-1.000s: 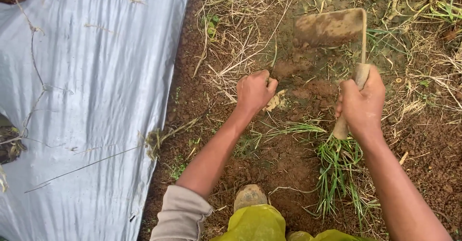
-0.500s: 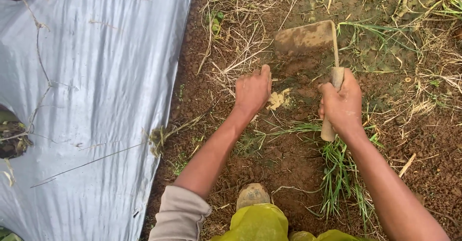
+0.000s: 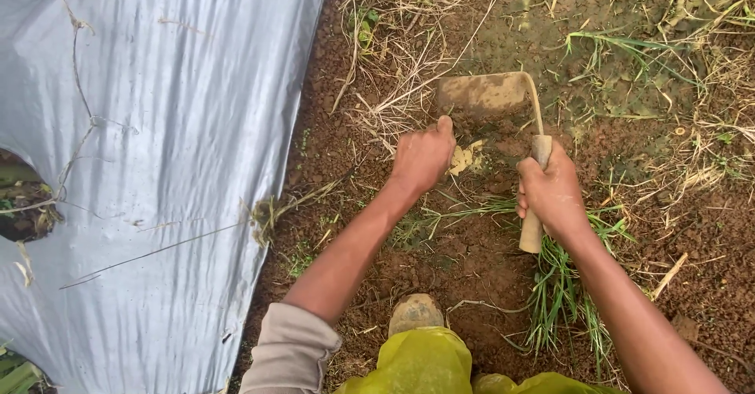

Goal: The person uses a hand hoe to loosen the soil and remove weeds from the ground next to a plastic-covered garden bed. They gather the uprooted weeds by hand and walk along the bed to clear the area.

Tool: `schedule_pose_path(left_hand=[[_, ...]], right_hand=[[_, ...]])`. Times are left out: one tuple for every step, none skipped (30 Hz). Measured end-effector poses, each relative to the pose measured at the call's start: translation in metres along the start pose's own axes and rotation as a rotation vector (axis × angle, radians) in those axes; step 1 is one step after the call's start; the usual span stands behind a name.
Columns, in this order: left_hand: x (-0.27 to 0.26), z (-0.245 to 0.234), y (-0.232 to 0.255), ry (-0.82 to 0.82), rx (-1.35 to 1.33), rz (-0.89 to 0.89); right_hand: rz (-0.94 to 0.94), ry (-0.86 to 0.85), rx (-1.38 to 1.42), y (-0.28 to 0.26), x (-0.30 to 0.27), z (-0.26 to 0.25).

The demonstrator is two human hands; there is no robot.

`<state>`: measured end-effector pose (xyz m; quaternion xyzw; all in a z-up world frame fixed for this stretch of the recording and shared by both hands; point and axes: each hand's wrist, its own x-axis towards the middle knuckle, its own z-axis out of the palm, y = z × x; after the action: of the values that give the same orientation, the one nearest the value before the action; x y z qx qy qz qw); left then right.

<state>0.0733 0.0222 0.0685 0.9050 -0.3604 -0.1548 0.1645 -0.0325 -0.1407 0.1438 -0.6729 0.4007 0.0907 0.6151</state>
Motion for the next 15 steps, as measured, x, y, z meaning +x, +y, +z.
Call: schedule_pose_path(left_hand=[[-0.002,0.002,0.000,0.003,0.000,0.001],[-0.004,0.005,-0.001,-0.002,0.007,0.038],[-0.009,0.009,-0.001,-0.011,0.012,0.069],[-0.016,0.012,0.001,-0.011,0.010,0.066],[-0.022,0.014,0.002,-0.040,-0.010,0.074],[-0.028,0.016,0.004,-0.069,-0.031,0.081],[-0.029,0.019,0.006,-0.068,-0.029,0.079],[-0.030,0.023,0.008,-0.204,-0.030,0.046],[-0.029,0.026,0.011,-0.337,-0.031,0.015],[-0.032,0.021,0.015,-0.335,-0.030,0.015],[-0.037,0.015,0.018,-0.356,-0.074,-0.007],[-0.041,0.009,0.022,-0.378,-0.119,-0.029],[-0.042,0.016,0.018,-0.380,-0.119,-0.035],[-0.043,0.022,0.014,-0.346,-0.114,-0.037],[-0.044,0.028,0.010,-0.311,-0.109,-0.037]], right_hand=[[-0.003,0.001,0.000,0.005,-0.002,-0.004],[0.002,-0.005,-0.043,0.010,-0.005,-0.007],[0.012,-0.014,-0.088,0.017,-0.009,-0.010],[0.013,-0.016,-0.091,0.022,-0.011,-0.015],[0.006,-0.027,-0.169,0.028,-0.012,-0.019],[-0.001,-0.037,-0.247,0.033,-0.013,-0.024],[-0.002,-0.039,-0.246,0.014,-0.019,-0.024],[0.134,-0.045,-0.360,-0.004,-0.025,-0.024],[0.270,-0.048,-0.474,-0.023,-0.031,-0.025],[0.267,-0.048,-0.473,-0.028,-0.033,-0.027],[0.212,-0.017,-0.480,-0.033,-0.036,-0.029],[0.158,0.014,-0.486,-0.037,-0.038,-0.031],[0.159,0.008,-0.487,-0.032,-0.031,-0.035],[-0.023,0.101,-0.414,-0.027,-0.023,-0.039],[-0.204,0.198,-0.335,-0.023,-0.015,-0.042]])
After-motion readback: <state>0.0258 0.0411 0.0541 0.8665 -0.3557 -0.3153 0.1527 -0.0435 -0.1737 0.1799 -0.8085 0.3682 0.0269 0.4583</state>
